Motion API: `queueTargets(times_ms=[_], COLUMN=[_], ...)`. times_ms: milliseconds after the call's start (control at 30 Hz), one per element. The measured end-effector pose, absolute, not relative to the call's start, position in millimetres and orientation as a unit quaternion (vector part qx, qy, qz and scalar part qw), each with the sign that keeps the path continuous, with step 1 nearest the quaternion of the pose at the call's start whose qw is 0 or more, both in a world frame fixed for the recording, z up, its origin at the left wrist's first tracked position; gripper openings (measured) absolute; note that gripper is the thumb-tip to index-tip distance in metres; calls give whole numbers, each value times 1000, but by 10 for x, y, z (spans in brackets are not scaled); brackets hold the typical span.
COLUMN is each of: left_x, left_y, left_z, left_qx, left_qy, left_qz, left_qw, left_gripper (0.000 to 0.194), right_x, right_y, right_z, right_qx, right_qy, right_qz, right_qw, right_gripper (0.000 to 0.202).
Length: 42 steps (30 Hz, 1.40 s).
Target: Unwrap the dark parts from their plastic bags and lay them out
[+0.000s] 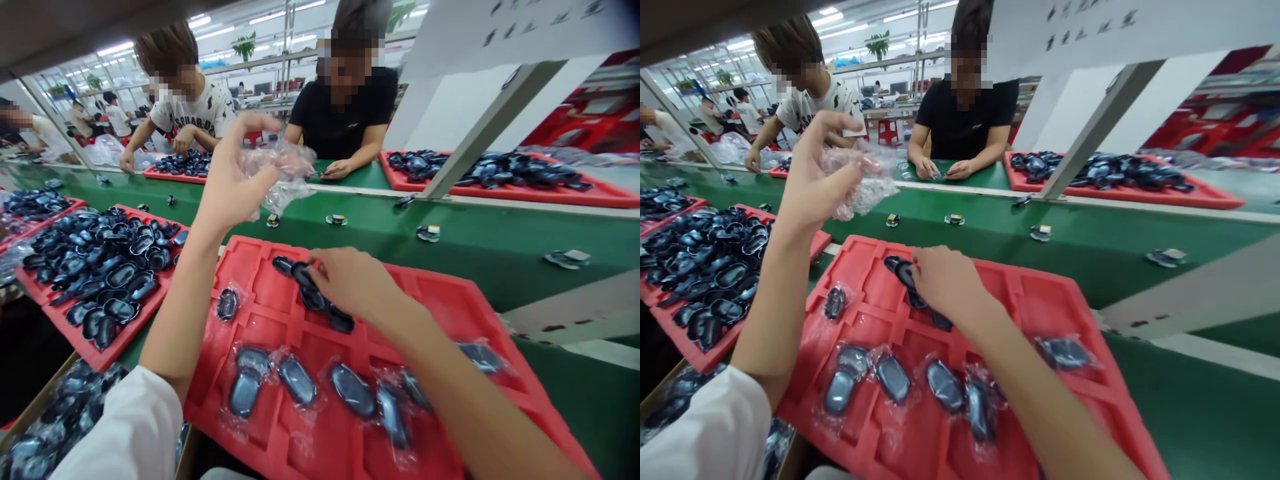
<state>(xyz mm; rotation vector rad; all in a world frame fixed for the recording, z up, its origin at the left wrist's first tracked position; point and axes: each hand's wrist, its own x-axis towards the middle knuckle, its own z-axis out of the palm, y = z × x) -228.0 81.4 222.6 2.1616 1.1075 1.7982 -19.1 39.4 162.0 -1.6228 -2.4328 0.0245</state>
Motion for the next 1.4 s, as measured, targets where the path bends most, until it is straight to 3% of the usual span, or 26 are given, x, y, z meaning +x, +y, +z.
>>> queueTargets(times_ms=[67,267,433,533,600,667,733,867,967,1067,1133,1233,1400], left_x=[-2259,-2154,-2190,-2284,-2353,-2385,-2344,-2072,-1881,-1786,-1748,-1696,-1646], left_y=[792,613,497,449,419,402,409,451,463,461,458,458,466], left_z=[2237,2256,2312,2383,2425,2435,2404,2281,2210,2172,2151,2116,2093], left_qx=[714,712,730,717,691,683,719,817,837,827,814,803,794], left_qy=[366,378,384,411,446,481,494,414,359,324,297,284,291], left_qz=[592,584,557,561,569,549,489,362,354,391,403,393,379], left_qw=[73,95,91,41,-11,-31,13,176,212,240,294,347,375], left_gripper=[9,32,40,34,36,43,47,40,43,22,13,16,18], right_x=[-413,-1093,-1300,-1017,-707,-396,-160,35,91,205,310,441,485], right_y=[328,283,301,311,326,328,308,252,254,306,350,390,344], right_z=[1527,1322,1193,1377,1572,1762,1906,2041,2071,2086,2093,2106,2156], right_qx=[-513,-243,-240,-327,-407,-458,-464,-439,-408,-363,-340,-326,-295], right_qy=[-852,-968,-969,-937,-890,-830,-791,-795,-804,-824,-838,-853,-860], right_qz=[-35,13,14,12,7,4,0,0,-50,-80,-38,66,141], right_qw=[96,60,64,120,205,319,399,419,431,428,425,402,393], right_gripper=[6,23,16,13,5,18,32,39,36,39,49,60,62])
